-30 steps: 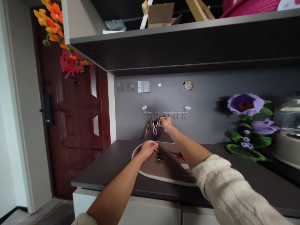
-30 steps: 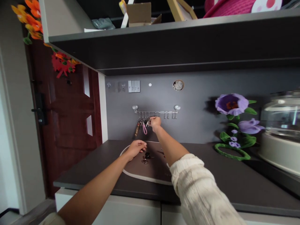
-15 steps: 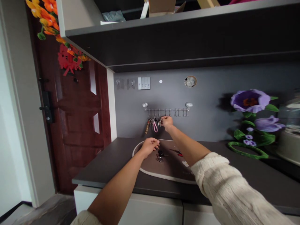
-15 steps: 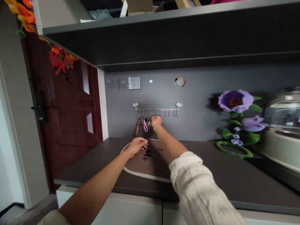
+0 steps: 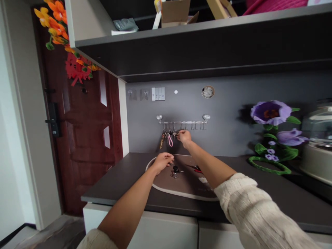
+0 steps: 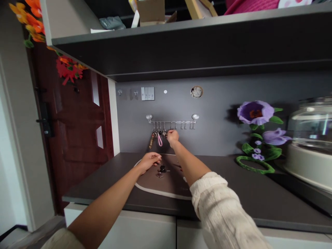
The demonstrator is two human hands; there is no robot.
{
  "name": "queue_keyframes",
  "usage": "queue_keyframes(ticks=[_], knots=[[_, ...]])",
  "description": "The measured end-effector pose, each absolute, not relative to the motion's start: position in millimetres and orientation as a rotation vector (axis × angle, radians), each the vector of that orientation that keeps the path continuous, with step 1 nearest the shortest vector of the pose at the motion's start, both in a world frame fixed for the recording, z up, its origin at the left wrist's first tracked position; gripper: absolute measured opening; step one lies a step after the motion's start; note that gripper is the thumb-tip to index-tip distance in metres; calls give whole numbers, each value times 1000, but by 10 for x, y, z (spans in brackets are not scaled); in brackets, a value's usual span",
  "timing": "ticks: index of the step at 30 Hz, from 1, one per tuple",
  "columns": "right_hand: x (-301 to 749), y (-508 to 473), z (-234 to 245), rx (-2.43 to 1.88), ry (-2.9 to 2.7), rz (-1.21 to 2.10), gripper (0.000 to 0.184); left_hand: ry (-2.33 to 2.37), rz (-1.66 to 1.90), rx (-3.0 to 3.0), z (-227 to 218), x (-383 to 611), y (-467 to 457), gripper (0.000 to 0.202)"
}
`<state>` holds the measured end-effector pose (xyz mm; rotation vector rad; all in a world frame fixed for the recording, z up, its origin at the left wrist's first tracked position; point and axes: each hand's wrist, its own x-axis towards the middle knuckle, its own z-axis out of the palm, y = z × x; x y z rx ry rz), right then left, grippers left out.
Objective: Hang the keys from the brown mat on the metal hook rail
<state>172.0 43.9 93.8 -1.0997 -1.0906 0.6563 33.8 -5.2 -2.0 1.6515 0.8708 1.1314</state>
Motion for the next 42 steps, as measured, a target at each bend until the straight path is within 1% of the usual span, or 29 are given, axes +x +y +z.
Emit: queue_keyframes(ticks=[3, 8, 15, 20, 25, 29, 33, 42], knots=[[1691, 268, 963, -1080, -1050, 714, 14, 853, 1111, 1643, -14, 313, -55, 30], [1685, 18, 883, -1039, -1113, 748, 14, 818, 1062, 1645, 9, 271, -106, 31], [1755, -269, 586, -1066, -1270, 737, 14, 809, 986, 1660, 31, 217, -149, 30], [1803, -476, 337, -1085, -1422, 680, 14, 717, 927, 1671, 27, 175, -156, 24], [1862, -618, 131, -1123, -1502, 653, 16, 783, 825, 1931, 42, 145, -199, 24], [1920, -612, 33, -1235, -1591, 542, 20, 774, 767, 2173, 70, 152, -244, 25], [1954, -578, 0, -1283, -1612, 467, 21, 723, 751, 2353, 96, 175, -264, 27], [1958, -542, -20, -1287, -1605, 471, 20, 707, 724, 2530, 98, 210, -244, 22]])
